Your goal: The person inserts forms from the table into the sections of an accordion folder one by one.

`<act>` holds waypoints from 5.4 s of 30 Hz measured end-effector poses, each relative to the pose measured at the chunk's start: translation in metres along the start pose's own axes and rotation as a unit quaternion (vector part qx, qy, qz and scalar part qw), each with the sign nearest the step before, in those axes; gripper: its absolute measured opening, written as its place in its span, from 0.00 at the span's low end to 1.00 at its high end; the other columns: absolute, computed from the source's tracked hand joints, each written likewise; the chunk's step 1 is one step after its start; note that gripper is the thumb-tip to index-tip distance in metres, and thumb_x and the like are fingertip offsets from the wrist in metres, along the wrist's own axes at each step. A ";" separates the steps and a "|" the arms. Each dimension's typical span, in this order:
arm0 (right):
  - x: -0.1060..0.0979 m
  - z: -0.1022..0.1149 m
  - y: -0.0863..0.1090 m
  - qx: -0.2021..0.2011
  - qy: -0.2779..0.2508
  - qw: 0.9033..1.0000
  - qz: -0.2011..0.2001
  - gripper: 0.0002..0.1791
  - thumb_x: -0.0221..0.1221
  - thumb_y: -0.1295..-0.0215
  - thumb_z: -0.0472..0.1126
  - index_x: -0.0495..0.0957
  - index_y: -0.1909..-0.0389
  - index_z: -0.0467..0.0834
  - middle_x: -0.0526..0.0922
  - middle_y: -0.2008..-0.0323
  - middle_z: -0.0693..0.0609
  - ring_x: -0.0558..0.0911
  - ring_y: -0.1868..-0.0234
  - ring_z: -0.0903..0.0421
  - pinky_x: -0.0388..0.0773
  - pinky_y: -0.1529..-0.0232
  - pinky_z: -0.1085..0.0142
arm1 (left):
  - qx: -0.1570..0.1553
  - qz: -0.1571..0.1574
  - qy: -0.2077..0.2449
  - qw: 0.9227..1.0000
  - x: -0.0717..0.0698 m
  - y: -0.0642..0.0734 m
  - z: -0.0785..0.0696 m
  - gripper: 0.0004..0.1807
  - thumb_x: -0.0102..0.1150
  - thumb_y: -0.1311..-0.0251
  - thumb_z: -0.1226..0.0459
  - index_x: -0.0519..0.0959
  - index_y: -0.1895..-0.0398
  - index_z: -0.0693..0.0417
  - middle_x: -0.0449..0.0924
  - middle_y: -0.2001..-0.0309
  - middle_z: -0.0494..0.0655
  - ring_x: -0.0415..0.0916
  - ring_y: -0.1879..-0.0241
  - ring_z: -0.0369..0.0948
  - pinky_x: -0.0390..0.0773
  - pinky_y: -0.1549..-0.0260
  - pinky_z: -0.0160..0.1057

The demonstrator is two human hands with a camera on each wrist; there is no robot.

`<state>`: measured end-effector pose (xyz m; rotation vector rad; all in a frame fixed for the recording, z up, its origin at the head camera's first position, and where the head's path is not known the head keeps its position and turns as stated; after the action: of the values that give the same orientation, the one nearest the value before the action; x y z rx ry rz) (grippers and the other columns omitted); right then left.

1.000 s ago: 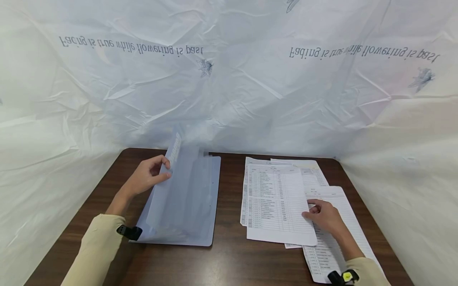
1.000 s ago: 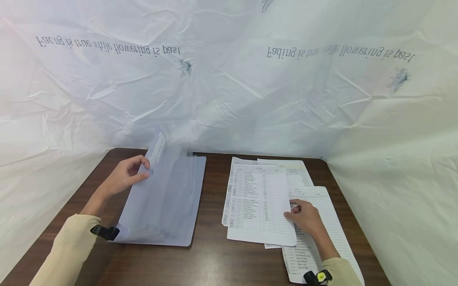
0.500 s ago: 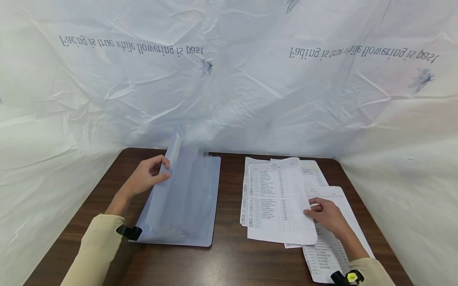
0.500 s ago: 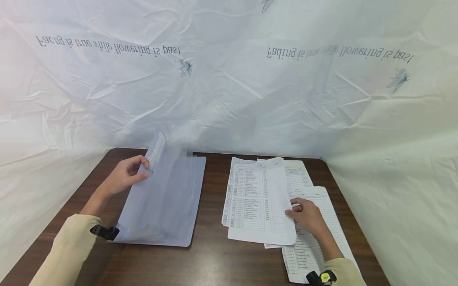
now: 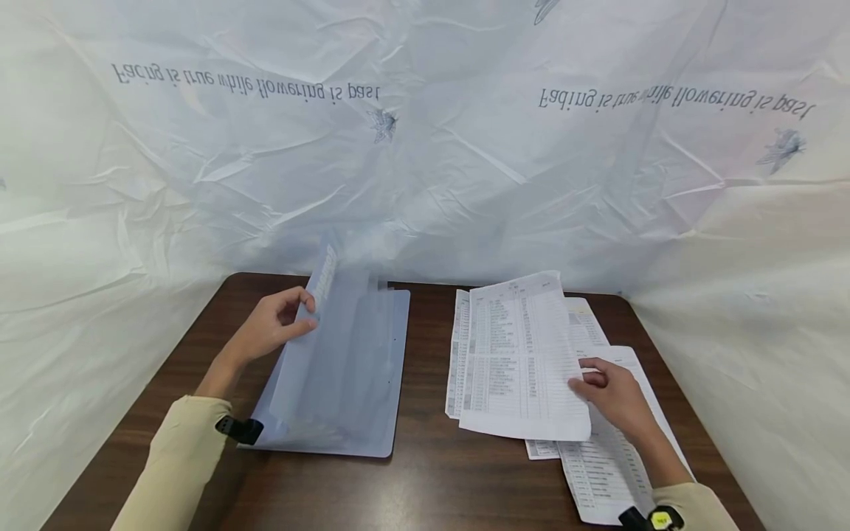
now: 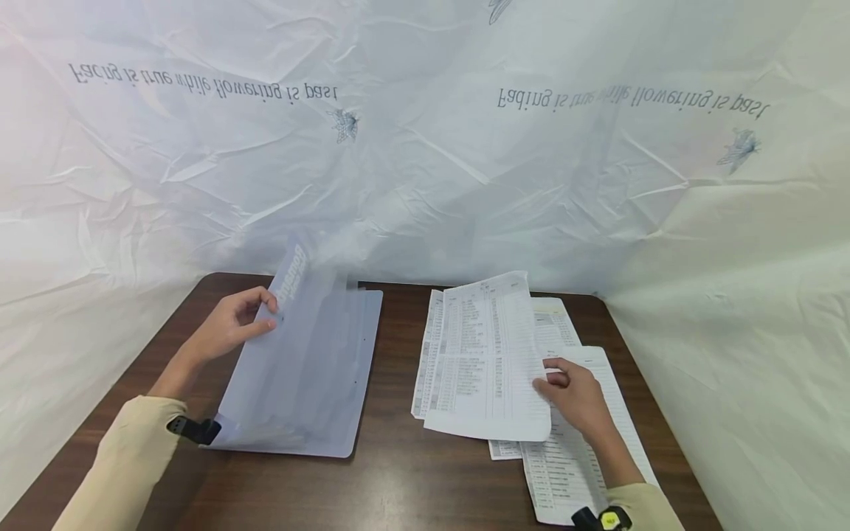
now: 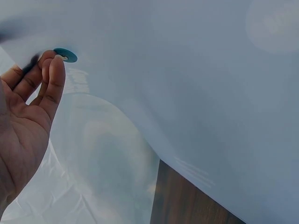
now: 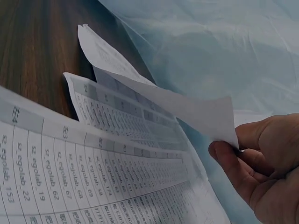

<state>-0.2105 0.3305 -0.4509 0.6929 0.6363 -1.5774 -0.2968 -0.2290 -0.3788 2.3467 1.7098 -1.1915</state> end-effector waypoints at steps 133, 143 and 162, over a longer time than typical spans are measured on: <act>0.099 0.240 -0.003 -0.123 -0.373 0.914 0.097 0.18 0.69 0.36 0.36 0.80 0.46 0.37 0.87 0.56 0.41 0.88 0.57 0.50 0.83 0.56 0.61 | 0.001 0.003 -0.031 1.000 0.015 0.002 -0.008 0.08 0.65 0.35 0.68 0.74 0.59 0.54 0.71 0.68 0.46 0.68 0.74 0.39 0.69 0.75 0.35; 0.098 0.250 0.007 -0.129 -0.370 0.913 0.113 0.17 0.68 0.36 0.35 0.80 0.47 0.37 0.85 0.57 0.41 0.86 0.60 0.51 0.82 0.57 0.62 | -0.001 0.001 -0.044 0.999 0.015 0.002 -0.009 0.08 0.65 0.36 0.68 0.74 0.59 0.54 0.71 0.69 0.45 0.66 0.74 0.40 0.68 0.75 0.36; 0.118 0.249 -0.011 -0.120 -0.366 0.916 0.115 0.16 0.68 0.35 0.37 0.82 0.48 0.39 0.86 0.57 0.43 0.86 0.59 0.53 0.83 0.58 0.59 | -0.013 -0.001 -0.041 0.999 0.015 0.001 -0.010 0.08 0.65 0.35 0.67 0.75 0.59 0.53 0.71 0.69 0.46 0.67 0.73 0.38 0.69 0.75 0.35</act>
<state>-0.2503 0.0693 -0.3724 -0.0361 0.1680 -1.3696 -0.2882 -0.2133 -0.3805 2.2489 1.6913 -1.2389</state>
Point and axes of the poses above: each hand's wrist, its own y-axis away from the middle knuckle, its own x-axis out of the palm, z = x × y, the point moved 7 cm from there along -y, towards the middle knuckle
